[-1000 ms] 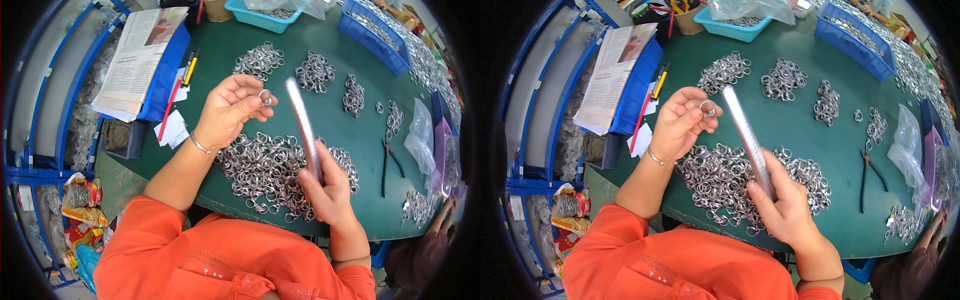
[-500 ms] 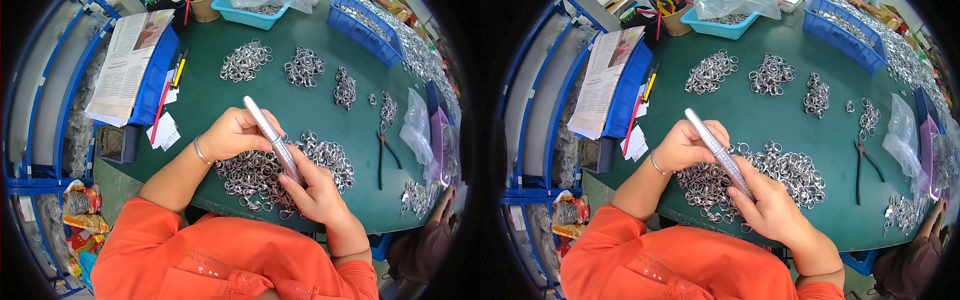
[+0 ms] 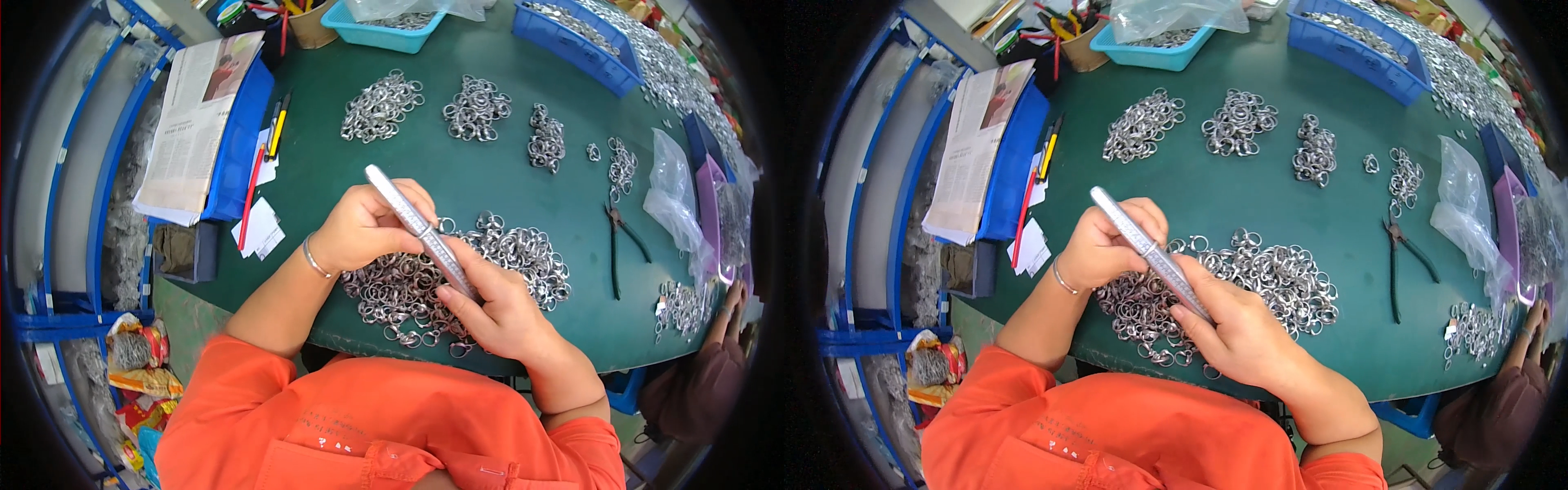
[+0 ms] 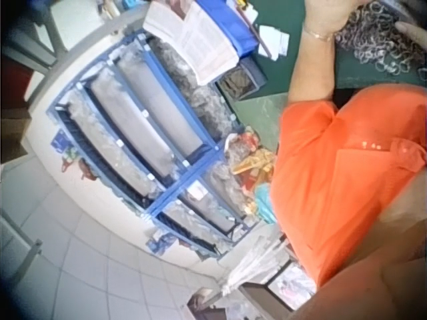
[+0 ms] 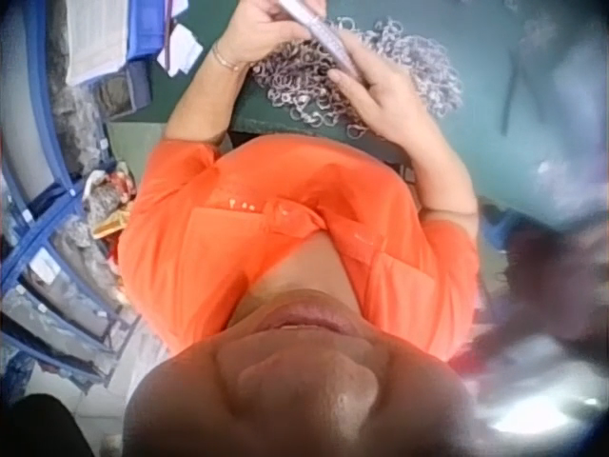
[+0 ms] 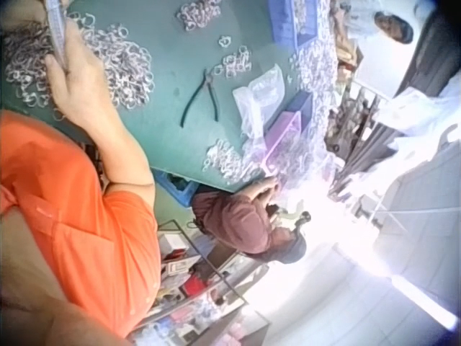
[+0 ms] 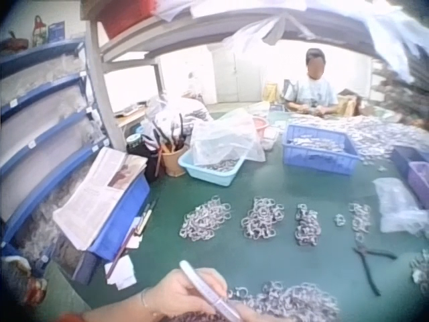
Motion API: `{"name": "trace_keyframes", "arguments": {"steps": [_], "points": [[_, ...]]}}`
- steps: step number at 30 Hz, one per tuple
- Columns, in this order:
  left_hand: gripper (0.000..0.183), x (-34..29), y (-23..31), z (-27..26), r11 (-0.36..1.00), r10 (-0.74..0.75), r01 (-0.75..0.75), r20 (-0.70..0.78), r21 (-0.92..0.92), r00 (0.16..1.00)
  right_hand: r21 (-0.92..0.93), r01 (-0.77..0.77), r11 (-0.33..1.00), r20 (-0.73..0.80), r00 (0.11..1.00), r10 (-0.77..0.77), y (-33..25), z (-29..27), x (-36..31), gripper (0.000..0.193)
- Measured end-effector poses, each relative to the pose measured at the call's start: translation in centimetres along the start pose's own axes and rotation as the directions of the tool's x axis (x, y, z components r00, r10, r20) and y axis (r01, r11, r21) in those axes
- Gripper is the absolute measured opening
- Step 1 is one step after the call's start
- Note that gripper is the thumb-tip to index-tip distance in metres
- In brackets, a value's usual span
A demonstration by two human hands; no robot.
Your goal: The person picks up metal rings from a pile on the table and slides them onto a tapered ring sizing tool to check their dimensions.
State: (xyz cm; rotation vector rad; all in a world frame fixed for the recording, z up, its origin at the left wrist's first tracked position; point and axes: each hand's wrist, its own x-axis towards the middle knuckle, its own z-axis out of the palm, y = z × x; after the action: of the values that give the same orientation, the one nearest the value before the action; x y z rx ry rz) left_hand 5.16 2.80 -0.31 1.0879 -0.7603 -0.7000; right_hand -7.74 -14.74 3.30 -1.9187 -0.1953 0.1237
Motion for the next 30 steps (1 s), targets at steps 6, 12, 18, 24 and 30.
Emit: {"name": "trace_keyframes", "arguments": {"steps": [6, 12, 18, 24, 30], "points": [[0.02, 2.3, 0.7, -1.5, 0.953, -0.065, -0.089, -0.48, -0.291, 0.875, 0.684, -0.381, 0.622, 0.309, 0.924, 0.227, 0.5, -0.8, -0.1, 0.044], [0.011, 8.6, 0.6, -2.3, 0.803, -0.039, 0.287, -0.435, 0.522, 0.9, 0.763, -0.168, 0.624, 0.017, 0.97, 0.241, 0.6, -1.0, -0.3, 0.042], [0.007, 13.5, -3.3, -2.7, 0.174, 0.292, 0.026, -0.077, 0.984, 0.953, 0.792, 0.135, 0.595, -0.366, 0.885, 0.287, 2.4, -2.6, 0.9, 0.041], [0.011, 13.4, -0.9, -1.5, 0.283, 0.208, 0.022, -0.084, 0.959, 0.975, 0.77, 0.135, 0.624, -0.399, 0.865, 0.304, 2.4, -2.9, 1.4, 0.04], [0.017, 6.3, -0.1, 0.9, 0.325, -0.432, 0.156, -0.001, 0.933, 0.902, 0.773, 0.095, 0.627, -0.339, 0.897, 0.283, 1.9, -2.2, 1.1, 0.042]]}}
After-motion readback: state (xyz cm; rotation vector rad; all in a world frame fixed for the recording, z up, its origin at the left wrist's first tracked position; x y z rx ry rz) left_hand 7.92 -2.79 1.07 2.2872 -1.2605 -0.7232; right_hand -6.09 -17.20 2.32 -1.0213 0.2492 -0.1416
